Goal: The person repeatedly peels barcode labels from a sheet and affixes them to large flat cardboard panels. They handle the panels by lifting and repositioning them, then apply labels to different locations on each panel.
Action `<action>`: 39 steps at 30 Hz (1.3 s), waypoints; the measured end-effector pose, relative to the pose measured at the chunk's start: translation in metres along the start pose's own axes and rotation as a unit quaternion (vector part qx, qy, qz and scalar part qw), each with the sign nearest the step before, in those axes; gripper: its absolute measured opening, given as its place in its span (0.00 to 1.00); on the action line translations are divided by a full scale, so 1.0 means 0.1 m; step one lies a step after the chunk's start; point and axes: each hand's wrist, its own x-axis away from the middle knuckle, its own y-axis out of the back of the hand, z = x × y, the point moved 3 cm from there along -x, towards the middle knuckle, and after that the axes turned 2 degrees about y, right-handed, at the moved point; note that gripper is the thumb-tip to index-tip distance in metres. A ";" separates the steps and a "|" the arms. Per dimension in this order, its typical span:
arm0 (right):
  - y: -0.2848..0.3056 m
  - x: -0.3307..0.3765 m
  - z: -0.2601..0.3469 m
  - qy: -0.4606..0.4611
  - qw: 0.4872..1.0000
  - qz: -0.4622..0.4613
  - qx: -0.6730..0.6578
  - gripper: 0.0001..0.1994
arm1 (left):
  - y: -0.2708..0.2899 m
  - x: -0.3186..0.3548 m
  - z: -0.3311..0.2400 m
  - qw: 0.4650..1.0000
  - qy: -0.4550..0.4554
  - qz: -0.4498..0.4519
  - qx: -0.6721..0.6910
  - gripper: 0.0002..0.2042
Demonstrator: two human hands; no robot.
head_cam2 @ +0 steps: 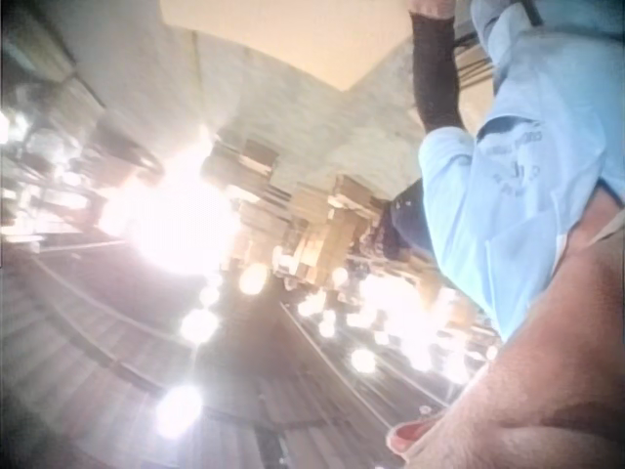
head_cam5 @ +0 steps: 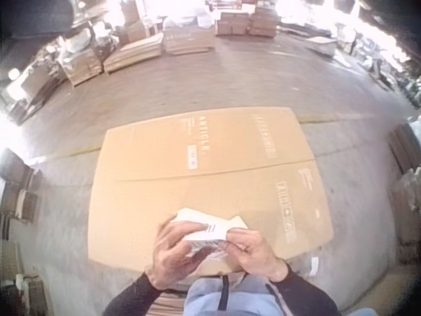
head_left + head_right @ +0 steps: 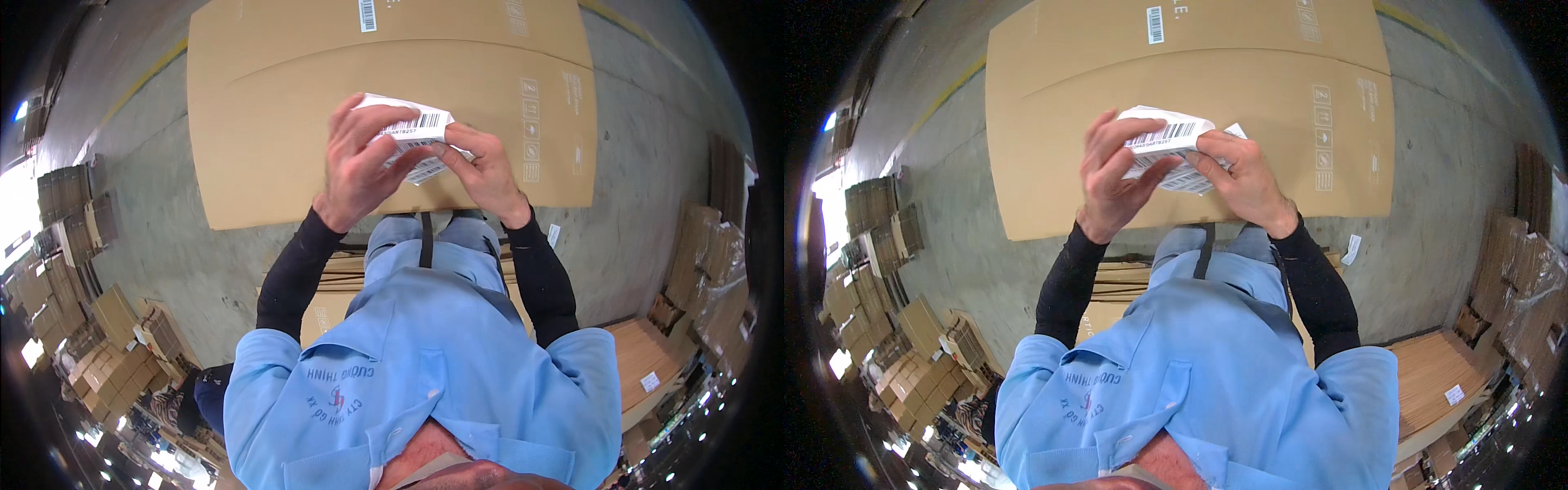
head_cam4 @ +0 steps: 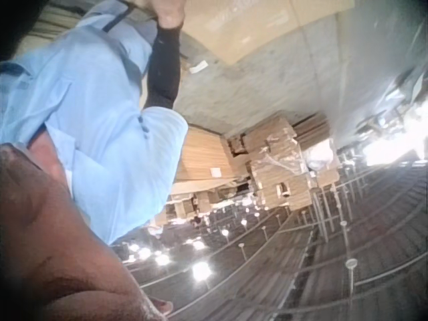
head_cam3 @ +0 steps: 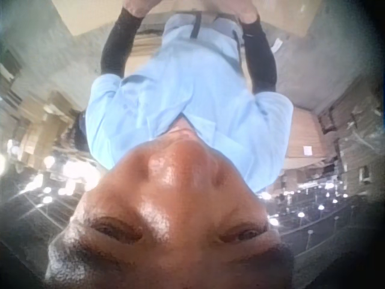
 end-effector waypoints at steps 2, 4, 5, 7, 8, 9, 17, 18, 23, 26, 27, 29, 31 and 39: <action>0.03 0.00 0.05 0.040 0.998 0.016 0.043 0.06 | -0.12 -0.02 -0.07 1.000 -0.001 0.020 0.022 0.12; 0.08 -0.01 0.09 0.083 0.992 0.025 0.089 0.05 | -0.19 -0.04 -0.11 1.000 0.005 -0.003 0.027 0.11; 0.14 -0.08 0.07 0.113 0.986 0.027 0.117 0.05 | -0.26 -0.10 -0.08 0.999 0.001 -0.015 0.028 0.11; 0.22 -0.10 0.08 0.151 0.977 0.036 0.144 0.05 | -0.32 -0.11 -0.12 0.998 0.032 -0.025 0.039 0.11; 0.25 -0.10 0.08 0.165 0.974 0.037 0.149 0.05 | -0.34 -0.11 -0.14 0.998 0.046 -0.030 0.044 0.11; 0.30 -0.10 0.07 0.179 0.971 0.040 0.152 0.05 | -0.36 -0.12 -0.16 0.996 0.068 -0.029 0.059 0.11; 0.53 -0.04 -0.01 0.221 0.956 0.083 0.172 0.08 | -0.50 -0.12 -0.37 0.994 0.096 -0.022 0.044 0.11; 0.56 -0.01 -0.02 0.211 0.957 0.094 0.174 0.08 | -0.53 -0.12 -0.40 0.994 0.104 -0.026 0.036 0.11; 0.65 0.04 -0.06 0.191 0.970 0.059 0.139 0.07 | -0.70 -0.12 -0.52 0.997 0.072 -0.025 0.003 0.14; 0.69 0.08 -0.06 0.160 0.976 0.051 0.141 0.05 | -0.78 -0.12 -0.52 0.995 0.088 -0.036 0.015 0.11; 0.71 0.09 -0.05 0.150 0.976 0.050 0.146 0.04 | -0.80 -0.12 -0.52 0.995 0.091 -0.033 0.007 0.08; 0.74 0.10 -0.03 0.144 0.978 0.047 0.142 0.03 | -0.83 -0.11 -0.52 0.994 0.104 -0.037 0.010 0.07; 0.76 0.12 0.00 0.142 0.979 0.041 0.143 0.02 | -0.83 -0.11 -0.52 0.989 0.141 -0.037 0.033 0.07; 0.71 0.10 -0.09 0.123 0.983 0.049 0.128 0.04 | -0.84 -0.13 -0.47 0.983 0.168 -0.055 0.050 0.05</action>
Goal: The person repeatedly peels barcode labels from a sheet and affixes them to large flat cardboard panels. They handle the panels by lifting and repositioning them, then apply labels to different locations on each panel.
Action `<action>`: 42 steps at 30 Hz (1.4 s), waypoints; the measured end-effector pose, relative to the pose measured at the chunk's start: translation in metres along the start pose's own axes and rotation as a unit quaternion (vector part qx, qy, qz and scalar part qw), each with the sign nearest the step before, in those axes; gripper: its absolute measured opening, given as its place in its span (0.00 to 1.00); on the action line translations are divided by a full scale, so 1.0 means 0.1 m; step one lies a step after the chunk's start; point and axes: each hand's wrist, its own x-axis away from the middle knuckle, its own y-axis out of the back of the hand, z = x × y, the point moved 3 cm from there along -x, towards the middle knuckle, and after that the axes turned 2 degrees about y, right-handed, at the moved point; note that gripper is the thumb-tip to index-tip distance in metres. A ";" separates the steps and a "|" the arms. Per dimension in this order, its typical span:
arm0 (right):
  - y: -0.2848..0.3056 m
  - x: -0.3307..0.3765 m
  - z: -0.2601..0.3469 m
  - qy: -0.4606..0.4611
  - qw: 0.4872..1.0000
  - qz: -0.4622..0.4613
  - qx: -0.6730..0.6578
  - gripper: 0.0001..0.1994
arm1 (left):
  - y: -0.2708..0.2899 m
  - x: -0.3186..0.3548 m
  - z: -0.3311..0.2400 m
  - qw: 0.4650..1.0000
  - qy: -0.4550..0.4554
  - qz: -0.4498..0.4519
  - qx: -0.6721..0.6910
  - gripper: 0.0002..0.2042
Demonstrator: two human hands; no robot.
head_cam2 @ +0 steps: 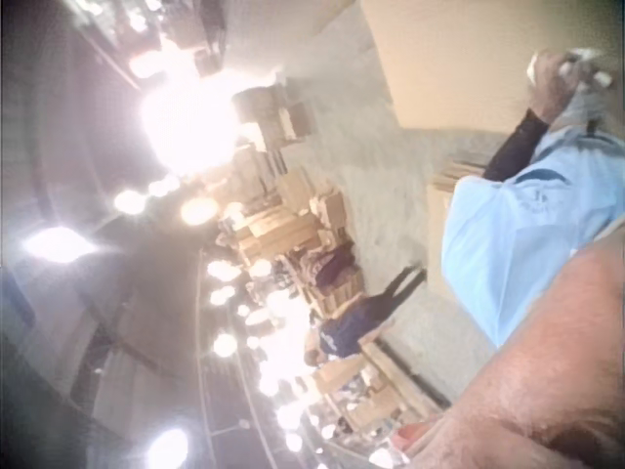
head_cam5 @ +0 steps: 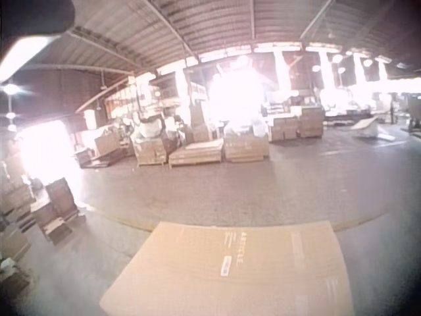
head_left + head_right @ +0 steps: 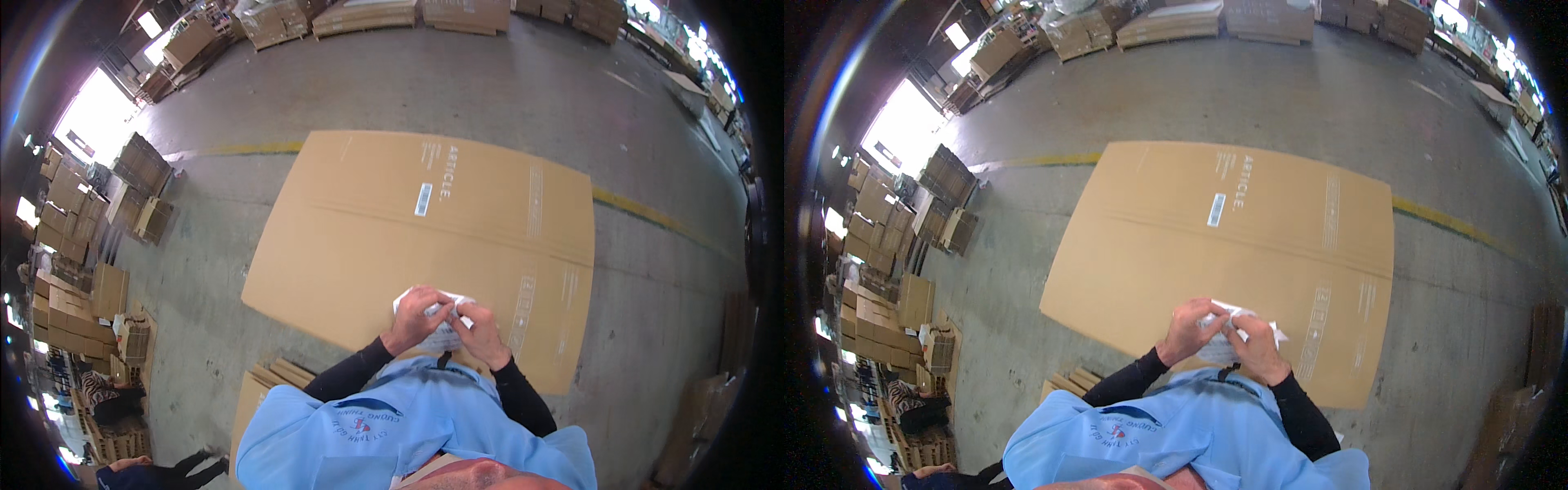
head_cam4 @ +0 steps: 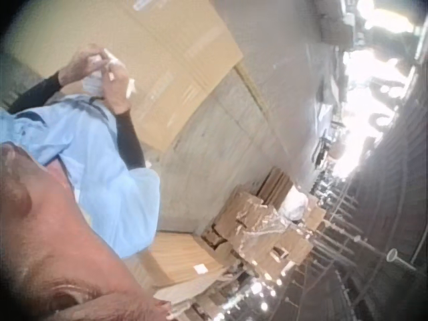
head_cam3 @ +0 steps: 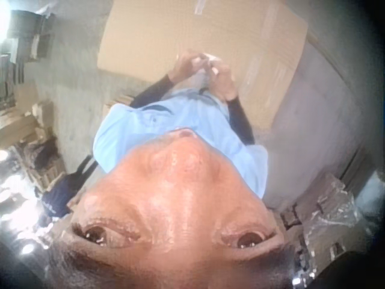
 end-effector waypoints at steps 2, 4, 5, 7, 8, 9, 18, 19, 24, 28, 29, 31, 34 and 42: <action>-0.02 0.01 -0.04 -0.008 1.000 -0.001 -0.013 0.05 | -0.01 0.00 0.01 1.000 -0.012 0.008 0.008 0.05; -0.04 0.01 -0.09 -0.015 0.999 -0.001 -0.030 0.06 | 0.00 0.00 0.02 0.999 -0.044 0.021 -0.014 0.06; -0.04 0.01 -0.10 -0.008 1.000 -0.002 -0.007 0.06 | 0.00 0.00 0.03 0.998 -0.049 0.026 -0.014 0.06; -0.05 0.00 -0.13 -0.019 1.000 0.004 -0.007 0.06 | -0.01 0.00 0.06 0.998 -0.045 0.033 -0.003 0.07; -0.06 0.01 -0.14 -0.022 1.000 0.007 -0.006 0.06 | -0.01 0.00 0.07 0.999 -0.035 0.036 0.008 0.07; -0.06 0.01 -0.14 -0.019 1.000 0.007 -0.007 0.06 | -0.01 0.00 0.09 0.999 -0.023 0.041 0.024 0.07; -0.06 -0.01 -0.07 -0.008 1.000 -0.001 -0.015 0.08 | -0.08 0.08 0.35 0.951 0.207 0.112 0.200 0.07; -0.06 -0.01 -0.07 -0.014 1.000 0.003 -0.016 0.08 | -0.08 0.08 0.37 0.946 0.221 0.113 0.208 0.07; -0.08 0.03 -0.11 -0.041 0.999 0.023 -0.011 0.08 | -0.09 0.13 0.44 0.940 0.243 0.111 0.214 0.06; -0.15 0.07 -0.24 -0.049 0.999 0.014 -0.014 0.09 | -0.20 0.24 0.66 0.913 0.318 0.041 0.254 0.05; -0.17 0.08 -0.29 -0.056 0.998 0.017 -0.008 0.09 | -0.23 0.26 0.74 0.900 0.322 0.014 0.292 0.05; -0.24 0.11 -0.42 -0.078 0.996 0.038 0.004 0.09 | -0.30 0.28 0.97 0.867 0.336 -0.049 0.365 0.07; -0.33 0.15 -0.63 -0.098 0.995 0.031 0.003 0.11 | -0.30 0.28 1.35 0.818 0.355 -0.146 0.429 0.11; -0.59 0.23 -1.32 -0.185 0.981 0.019 -0.047 0.17 | 0.20 0.10 2.04 0.721 0.349 -0.431 0.416 0.16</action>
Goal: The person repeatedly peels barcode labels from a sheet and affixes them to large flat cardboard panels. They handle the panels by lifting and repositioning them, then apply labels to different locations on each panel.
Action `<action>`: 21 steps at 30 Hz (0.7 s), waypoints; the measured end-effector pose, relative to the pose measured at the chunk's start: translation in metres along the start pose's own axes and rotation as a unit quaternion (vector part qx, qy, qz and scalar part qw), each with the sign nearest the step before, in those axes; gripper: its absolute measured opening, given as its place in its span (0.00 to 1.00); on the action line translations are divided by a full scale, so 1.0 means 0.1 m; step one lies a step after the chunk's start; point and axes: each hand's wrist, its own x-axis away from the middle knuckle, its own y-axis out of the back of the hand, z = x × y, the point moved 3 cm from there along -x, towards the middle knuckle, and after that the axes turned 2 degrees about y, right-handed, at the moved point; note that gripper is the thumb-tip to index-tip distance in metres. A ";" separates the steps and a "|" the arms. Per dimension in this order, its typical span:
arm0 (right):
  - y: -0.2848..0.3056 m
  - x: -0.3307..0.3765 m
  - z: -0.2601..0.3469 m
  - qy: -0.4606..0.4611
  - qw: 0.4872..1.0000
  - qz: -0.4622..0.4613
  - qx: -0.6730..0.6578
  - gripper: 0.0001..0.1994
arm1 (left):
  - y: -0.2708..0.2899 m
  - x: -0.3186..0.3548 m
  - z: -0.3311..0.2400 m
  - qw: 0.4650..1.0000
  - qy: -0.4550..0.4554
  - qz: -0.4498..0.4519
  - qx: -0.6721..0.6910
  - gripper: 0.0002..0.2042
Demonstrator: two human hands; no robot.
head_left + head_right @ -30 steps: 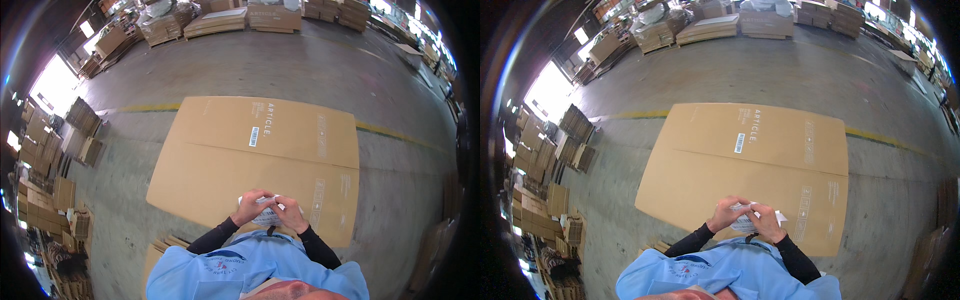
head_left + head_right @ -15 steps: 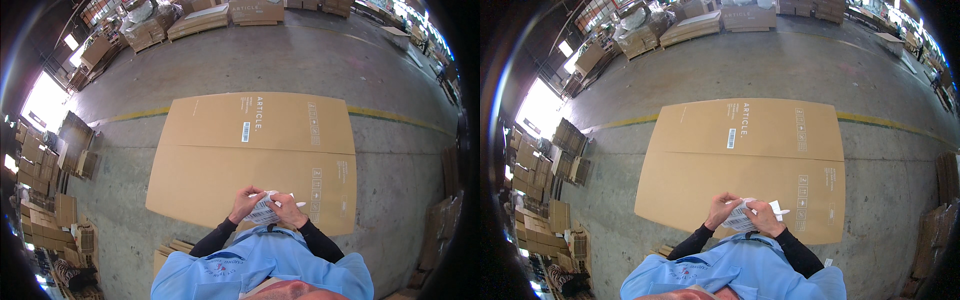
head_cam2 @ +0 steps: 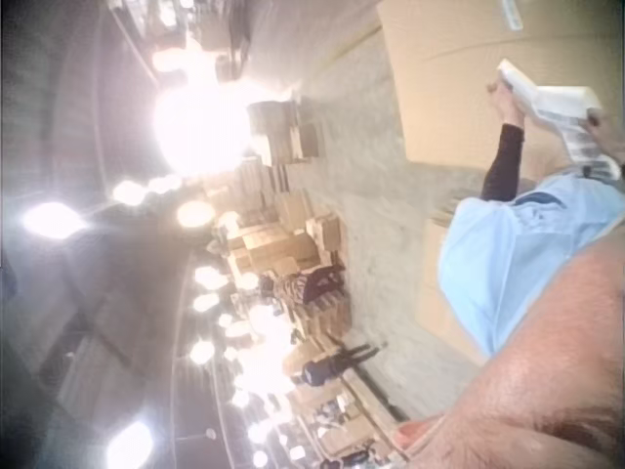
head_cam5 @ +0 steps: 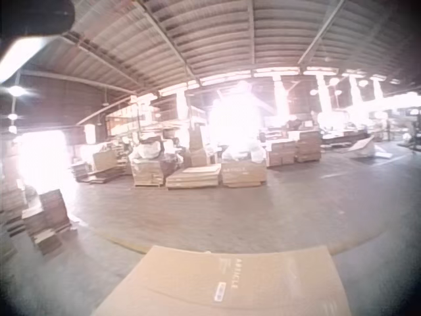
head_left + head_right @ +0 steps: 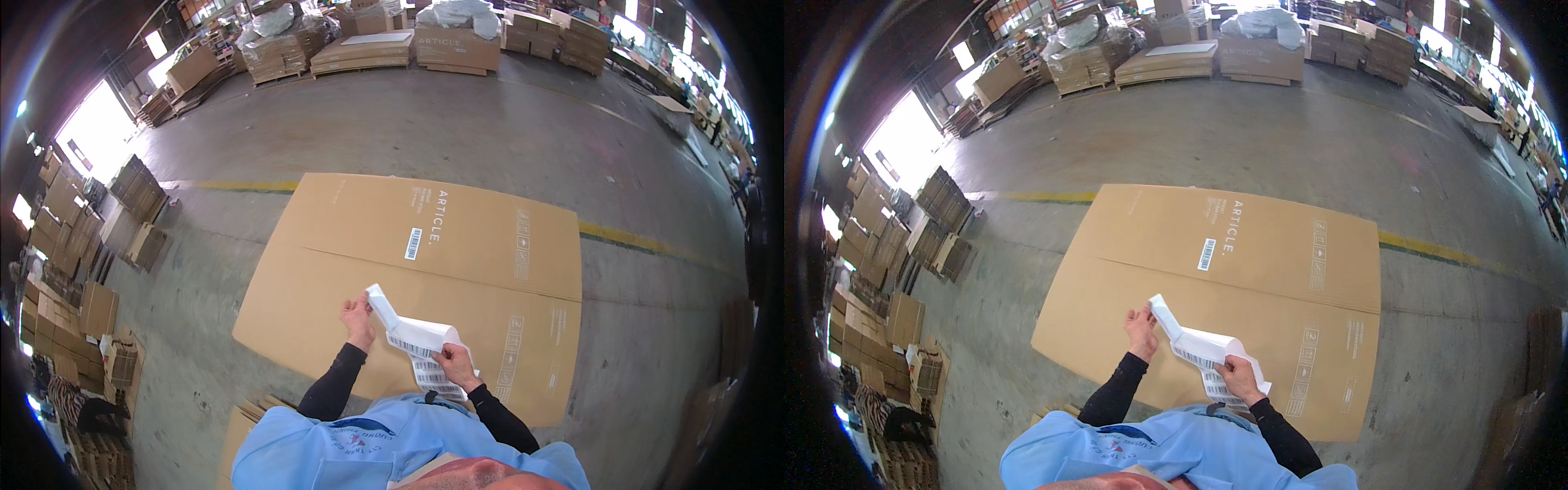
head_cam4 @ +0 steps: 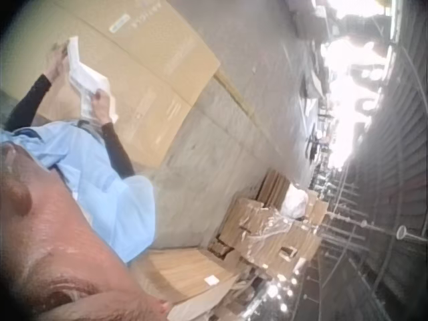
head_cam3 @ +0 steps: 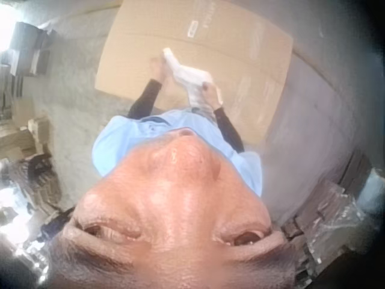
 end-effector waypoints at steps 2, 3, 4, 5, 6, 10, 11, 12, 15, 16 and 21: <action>-0.06 -0.04 -0.24 -0.033 0.999 -0.002 -0.035 0.17 | 0.00 -0.16 -0.21 0.999 -0.038 -0.026 0.015 0.18; -0.09 -0.07 -0.36 -0.036 0.999 -0.013 -0.036 0.17 | -0.01 -0.22 -0.32 0.997 -0.063 -0.032 0.034 0.19; -0.12 -0.11 -0.48 -0.042 0.998 -0.021 -0.043 0.17 | -0.03 -0.25 -0.43 0.995 -0.082 -0.043 0.036 0.17; -0.15 -0.16 -0.58 -0.040 0.997 -0.026 -0.056 0.17 | -0.06 -0.27 -0.55 0.992 -0.107 -0.047 0.048 0.15; -0.17 -0.20 -0.68 -0.048 0.998 -0.041 -0.031 0.16 | -0.10 -0.25 -0.65 0.988 -0.132 -0.052 0.059 0.13; -0.09 -0.30 -0.43 0.206 0.829 -0.383 0.351 0.17 | -0.41 0.13 -0.91 0.957 -0.273 0.027 -0.096 0.09; -0.06 -0.37 -0.44 0.077 0.960 -0.255 0.086 0.18 | -0.52 0.32 -0.86 0.939 -0.311 0.047 -0.137 0.10; -0.04 -0.42 -0.39 -0.065 0.972 -0.142 -0.173 0.18 | -0.61 0.48 -0.83 0.919 -0.343 0.070 -0.180 0.11; 0.11 -0.22 0.18 -0.185 0.891 0.011 -0.414 0.21 | -0.83 0.93 -0.74 0.702 -0.576 0.252 -0.334 0.15; 0.15 -0.15 0.41 -0.156 0.882 0.026 -0.443 0.22 | -0.87 1.06 -0.63 0.652 -0.615 0.298 -0.327 0.17; 0.41 0.10 0.91 -0.171 0.912 -0.037 -0.370 0.19 | -0.81 1.53 -0.13 0.606 -0.585 0.441 -0.309 0.20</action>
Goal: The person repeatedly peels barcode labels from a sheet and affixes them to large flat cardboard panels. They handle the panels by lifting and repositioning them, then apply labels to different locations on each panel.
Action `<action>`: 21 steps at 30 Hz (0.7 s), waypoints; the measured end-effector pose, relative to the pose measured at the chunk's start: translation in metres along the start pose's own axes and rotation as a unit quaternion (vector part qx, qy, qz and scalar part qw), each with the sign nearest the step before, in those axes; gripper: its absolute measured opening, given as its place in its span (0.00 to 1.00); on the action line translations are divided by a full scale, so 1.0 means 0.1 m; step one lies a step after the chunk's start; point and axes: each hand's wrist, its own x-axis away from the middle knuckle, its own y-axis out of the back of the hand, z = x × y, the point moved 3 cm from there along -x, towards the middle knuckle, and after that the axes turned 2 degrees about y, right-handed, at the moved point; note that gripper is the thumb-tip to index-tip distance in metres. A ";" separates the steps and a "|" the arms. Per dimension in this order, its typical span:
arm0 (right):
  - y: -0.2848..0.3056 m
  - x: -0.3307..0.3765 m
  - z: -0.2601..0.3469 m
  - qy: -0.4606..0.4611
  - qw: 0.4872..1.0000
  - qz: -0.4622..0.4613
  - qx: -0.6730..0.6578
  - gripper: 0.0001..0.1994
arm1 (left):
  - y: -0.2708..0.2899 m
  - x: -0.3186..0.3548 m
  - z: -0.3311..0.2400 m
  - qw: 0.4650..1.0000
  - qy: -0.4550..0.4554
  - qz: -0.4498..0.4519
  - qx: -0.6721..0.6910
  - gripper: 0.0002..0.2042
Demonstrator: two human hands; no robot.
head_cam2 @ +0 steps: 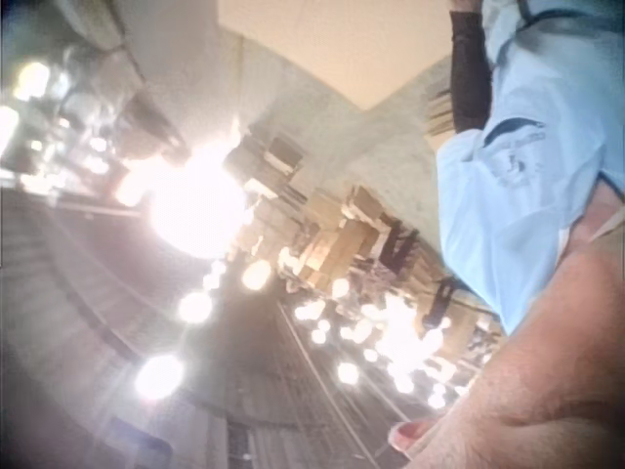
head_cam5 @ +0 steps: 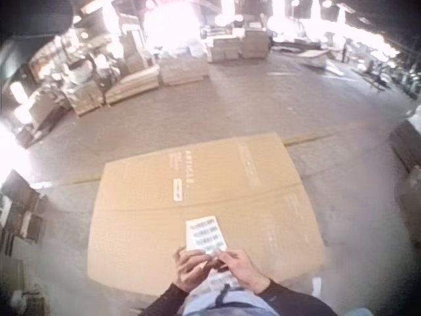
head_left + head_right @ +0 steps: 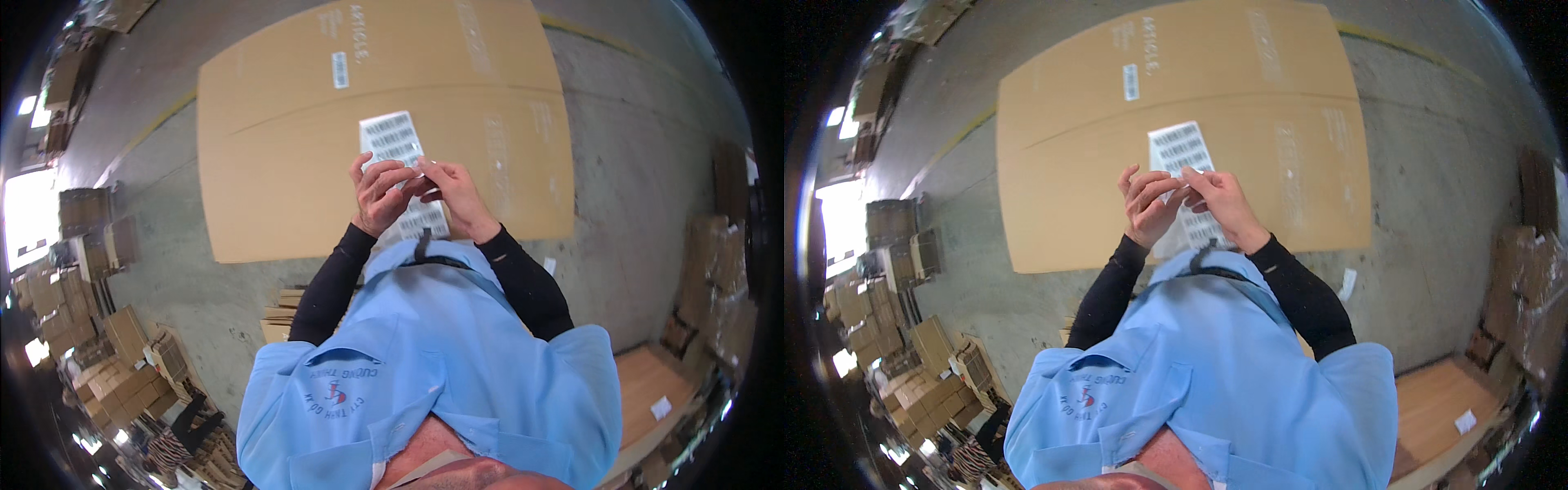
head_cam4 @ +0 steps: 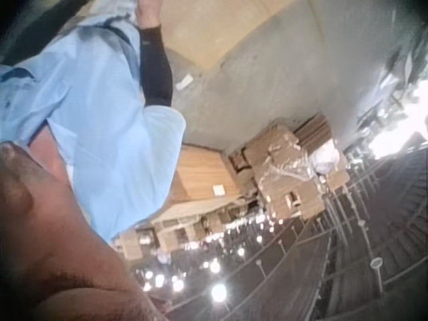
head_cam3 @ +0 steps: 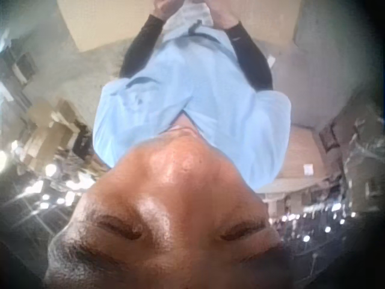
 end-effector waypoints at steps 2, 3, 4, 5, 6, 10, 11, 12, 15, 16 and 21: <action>0.09 0.11 -0.06 -0.001 0.999 -0.039 -0.027 0.16 | -0.11 0.11 -0.11 0.999 -0.017 0.026 0.035 0.22; 0.15 0.16 -0.13 -0.007 0.997 -0.066 -0.036 0.15 | -0.15 0.16 -0.16 0.998 -0.011 0.056 0.040 0.23; 0.21 0.21 -0.19 0.010 0.997 -0.063 -0.053 0.12 | -0.18 0.21 -0.19 0.995 -0.006 0.085 0.043 0.23; 0.29 0.25 -0.25 0.021 0.996 -0.076 -0.029 0.13 | -0.21 0.25 -0.22 0.992 -0.010 0.118 0.044 0.24; 0.38 0.30 -0.32 0.037 0.996 -0.087 -0.007 0.13 | -0.24 0.30 -0.24 0.987 -0.022 0.149 0.055 0.22; 0.71 0.50 -0.45 0.054 0.991 -0.121 -0.013 0.14 | -0.29 0.40 -0.24 0.969 0.116 0.142 0.167 0.20; 0.78 0.56 -0.44 0.059 0.990 -0.125 -0.011 0.14 | -0.33 0.42 -0.21 0.956 0.190 0.131 0.184 0.21; 0.86 0.62 -0.43 0.065 0.990 -0.128 -0.010 0.14 | -0.38 0.45 -0.17 0.936 0.263 0.120 0.200 0.23; 1.01 0.85 -0.40 0.062 0.986 -0.153 -0.040 0.14 | -0.62 0.51 -0.10 0.863 0.396 0.177 0.259 0.31; 1.06 0.91 -0.40 0.060 0.985 -0.156 -0.052 0.14 | -0.72 0.53 -0.08 0.843 0.411 0.213 0.274 0.31; 1.35 1.17 -0.49 0.072 0.976 -0.193 -0.074 0.14 | -1.28 0.64 -0.14 0.776 0.431 0.306 0.343 0.22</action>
